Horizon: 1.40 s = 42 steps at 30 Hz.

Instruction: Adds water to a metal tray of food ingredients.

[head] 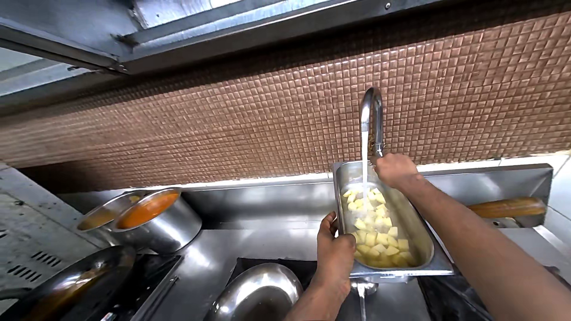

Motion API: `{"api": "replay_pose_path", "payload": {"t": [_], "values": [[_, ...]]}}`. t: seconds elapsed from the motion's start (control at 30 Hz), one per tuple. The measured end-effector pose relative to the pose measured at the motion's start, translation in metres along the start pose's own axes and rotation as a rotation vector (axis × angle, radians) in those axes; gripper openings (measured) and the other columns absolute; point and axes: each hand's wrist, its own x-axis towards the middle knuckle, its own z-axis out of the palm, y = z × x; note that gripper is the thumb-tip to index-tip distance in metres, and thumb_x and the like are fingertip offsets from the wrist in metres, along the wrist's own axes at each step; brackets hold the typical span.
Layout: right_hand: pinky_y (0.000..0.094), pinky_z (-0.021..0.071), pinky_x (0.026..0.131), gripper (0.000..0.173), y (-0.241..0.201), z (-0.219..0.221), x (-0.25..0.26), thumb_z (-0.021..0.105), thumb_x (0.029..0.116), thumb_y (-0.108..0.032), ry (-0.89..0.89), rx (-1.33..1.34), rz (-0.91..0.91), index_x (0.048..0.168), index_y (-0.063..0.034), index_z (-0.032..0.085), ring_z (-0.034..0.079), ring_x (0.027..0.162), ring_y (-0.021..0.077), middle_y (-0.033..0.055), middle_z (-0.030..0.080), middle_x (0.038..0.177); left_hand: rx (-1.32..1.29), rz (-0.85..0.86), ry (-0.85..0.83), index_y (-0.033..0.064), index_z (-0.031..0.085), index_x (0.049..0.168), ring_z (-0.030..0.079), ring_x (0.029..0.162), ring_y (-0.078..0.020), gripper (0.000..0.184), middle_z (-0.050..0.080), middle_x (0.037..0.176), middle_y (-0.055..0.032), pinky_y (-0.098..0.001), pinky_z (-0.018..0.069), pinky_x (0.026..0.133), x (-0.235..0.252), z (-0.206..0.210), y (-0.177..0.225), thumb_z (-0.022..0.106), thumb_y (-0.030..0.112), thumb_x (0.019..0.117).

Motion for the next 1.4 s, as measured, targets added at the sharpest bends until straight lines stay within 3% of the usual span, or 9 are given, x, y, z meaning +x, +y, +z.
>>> {"api": "replay_pose_path", "payload": {"t": [0.17,0.57,0.83,0.93,1.03,1.1,1.2,1.3,1.4], "values": [[0.0557,0.0569,0.074,0.03,0.001,0.001,0.001,0.053,0.1053,-0.03,0.008,0.018,-0.002,0.119,-0.0082,0.069,0.07,0.094,0.0417,0.0236,0.068,0.111,0.02,0.017,0.03,-0.0016,0.054,0.125,0.066,0.089,-0.0215,0.051,0.065,0.111,-0.0156,-0.0347,0.0568,0.069,-0.001,0.0,-0.001,0.06,-0.016,0.0758],[0.0571,0.0563,0.074,0.027,0.001,0.003,0.0,0.052,0.1052,-0.026,0.027,0.027,-0.012,0.118,-0.0092,0.069,0.07,0.095,0.0423,0.0224,0.069,0.106,0.027,0.019,0.031,0.0037,0.048,0.087,0.057,0.066,-0.0198,0.027,0.056,0.084,-0.0122,-0.0331,0.0517,0.055,-0.002,0.0,-0.002,0.061,-0.016,0.0735],[0.0563,0.0569,0.074,0.028,-0.001,0.0,-0.002,0.052,0.1052,-0.023,0.009,0.033,0.003,0.124,-0.01,0.068,0.07,0.096,0.0421,0.0232,0.068,0.111,0.02,-0.067,0.002,0.0066,0.043,0.078,0.057,0.064,-0.0216,0.029,0.056,0.075,-0.0119,-0.0355,0.0499,0.054,0.002,-0.003,-0.004,0.061,-0.015,0.0749],[0.0555,0.0572,0.073,0.027,-0.001,0.0,-0.001,0.051,0.1052,-0.024,0.02,0.01,-0.003,0.121,-0.0093,0.068,0.071,0.094,0.0416,0.0227,0.069,0.109,-0.018,-0.168,-0.026,0.0013,0.054,0.085,0.065,0.069,-0.0254,0.018,0.065,0.081,-0.0169,-0.0395,0.0564,0.058,0.003,-0.004,0.001,0.064,-0.012,0.0777],[0.0577,0.0536,0.083,0.044,-0.001,0.003,0.0,0.048,0.1075,-0.043,0.062,-0.088,-0.036,0.126,-0.008,0.066,0.069,0.099,0.0421,0.0243,0.068,0.113,-0.05,-0.226,-0.036,-0.0031,0.062,0.099,0.069,0.072,-0.0275,0.021,0.068,0.086,-0.0197,-0.0411,0.0596,0.061,0.002,-0.004,0.005,0.064,-0.011,0.0802],[0.0596,0.0488,0.09,0.053,-0.002,0.001,0.001,0.046,0.1069,-0.05,0.083,-0.157,-0.064,0.125,-0.0044,0.066,0.067,0.102,0.0429,0.0253,0.068,0.112,-0.045,-0.231,-0.032,-0.003,0.063,0.1,0.069,0.072,-0.0275,0.021,0.068,0.085,-0.0197,-0.041,0.0592,0.06,0.002,-0.004,0.005,0.064,-0.011,0.0807],[0.0608,0.0465,0.093,0.04,-0.008,-0.006,0.0,0.049,0.1081,-0.037,0.068,-0.24,-0.098,0.115,-0.0018,0.069,0.068,0.1,0.0409,0.0219,0.071,0.104,-0.049,-0.228,-0.03,-0.0032,0.064,0.1,0.069,0.071,-0.0276,0.021,0.068,0.085,-0.0198,-0.041,0.0591,0.06,0.002,-0.004,0.005,0.064,-0.011,0.0805],[0.0649,0.0412,0.099,0.019,-0.025,-0.004,-0.002,0.052,0.1008,0.002,0.036,-0.376,-0.1,0.11,0.0046,0.068,0.067,0.099,0.0413,0.0225,0.07,0.104,-0.051,-0.224,-0.024,-0.0034,0.063,0.098,0.069,0.07,-0.0273,0.02,0.068,0.084,-0.0196,-0.0407,0.0589,0.059,0.002,-0.004,0.004,0.064,-0.012,0.0797],[0.066,0.04,0.101,0.02,-0.034,-0.001,0.003,0.048,0.101,0.005,-0.008,-0.528,-0.114,0.111,0.0078,0.065,0.068,0.098,0.0406,0.0223,0.07,0.103,-0.054,-0.223,-0.022,-0.0034,0.063,0.098,0.068,0.07,-0.0266,0.019,0.068,0.083,-0.0191,-0.04,0.0587,0.06,0.0,-0.004,0.004,0.064,-0.011,0.0805]]}}
